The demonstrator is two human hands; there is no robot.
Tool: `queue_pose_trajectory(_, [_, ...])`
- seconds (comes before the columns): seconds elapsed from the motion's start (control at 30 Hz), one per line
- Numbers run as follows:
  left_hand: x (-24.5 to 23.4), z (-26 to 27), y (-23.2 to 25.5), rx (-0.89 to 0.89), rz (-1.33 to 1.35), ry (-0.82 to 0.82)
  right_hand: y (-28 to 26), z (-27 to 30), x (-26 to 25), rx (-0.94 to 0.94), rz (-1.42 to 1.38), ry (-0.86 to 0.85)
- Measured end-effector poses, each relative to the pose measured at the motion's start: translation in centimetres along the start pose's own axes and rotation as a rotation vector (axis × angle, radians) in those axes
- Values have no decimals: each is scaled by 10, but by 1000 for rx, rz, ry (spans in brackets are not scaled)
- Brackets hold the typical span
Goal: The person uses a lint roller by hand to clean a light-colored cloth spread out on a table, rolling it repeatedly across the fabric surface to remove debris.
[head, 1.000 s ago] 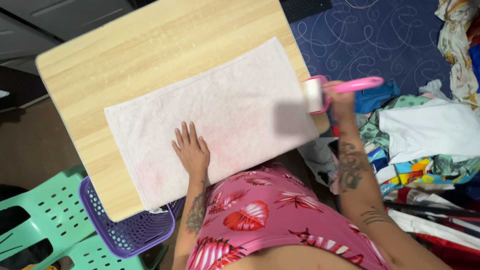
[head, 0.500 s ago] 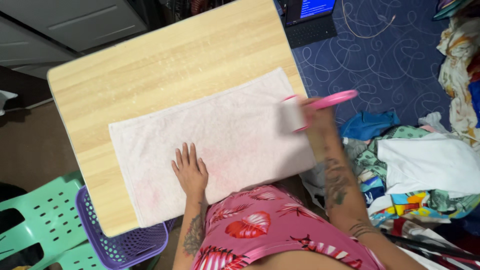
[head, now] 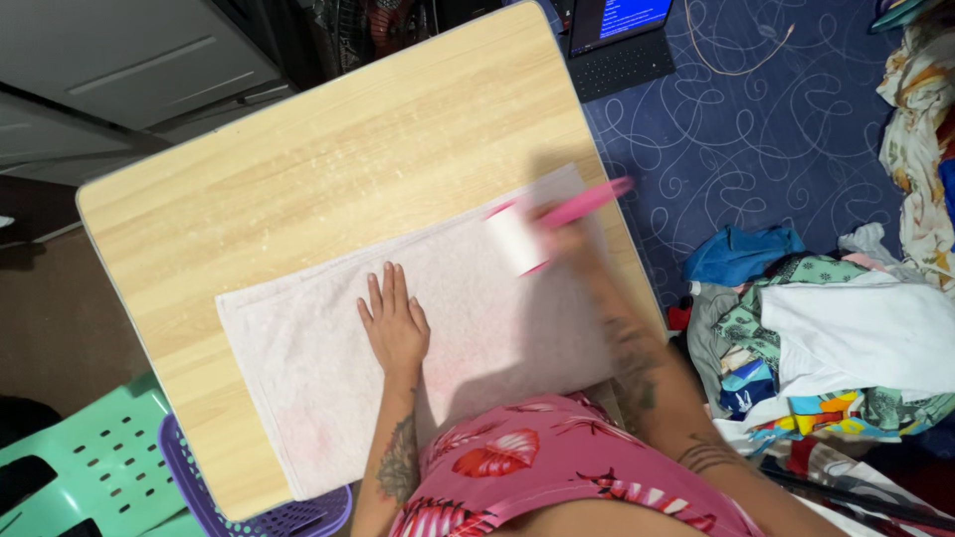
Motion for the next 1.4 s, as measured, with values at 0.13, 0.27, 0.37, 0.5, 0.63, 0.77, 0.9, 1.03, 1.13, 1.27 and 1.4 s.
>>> queue_pose_trajectory(0.13, [1, -2, 0, -8, -24, 15, -60, -8, -118, -122, 119, 363])
queue_pose_trajectory(0.27, [4, -2, 0, -40, -28, -14, -40, -27, -30, -161, 21, 157])
queue_pose_trajectory(0.37, [5, -3, -2, -52, -10, -39, 1, -8, 94, -111, -144, -163])
queue_pose_trajectory(0.5, [3, -4, -1, -45, -13, -22, 14, -31, 1, 4, 354, 147])
queue_pose_trajectory(0.63, [-1, -1, 0, -10, 14, 25, -44, 3, -127, -157, 124, 372])
queue_pose_trajectory(0.77, [-10, 5, -12, -49, 352, 34, -24, 39, -35, -331, -343, 134])
queue_pose_trajectory(0.9, [-26, 44, -44, -155, 524, 133, -22, 128, 146, 58, 3, -414])
queue_pose_trajectory(1.03, [-37, 116, -90, -251, 349, 268, -22, 158, 165, 78, 36, -690])
queue_pose_trajectory(1.13, [-42, 162, -131, -352, 189, 215, 11, 104, 78, 117, -124, -403])
queue_pose_trajectory(1.27, [-50, 193, -162, -390, 139, 201, -44, 63, -59, -99, 76, 74])
queue_pose_trajectory(1.4, [-49, 197, -185, -397, 269, 246, -56, 77, 11, -205, -460, -212])
Point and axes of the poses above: each hand's wrist, its own z-axis away from the middle knuckle, its own x-axis out of the palm, y = z × x, the point moved 5 cm from there along -z, towards the middle knuckle, and after that the axes turned 11 degrees about -x, right-handed, at the moved point
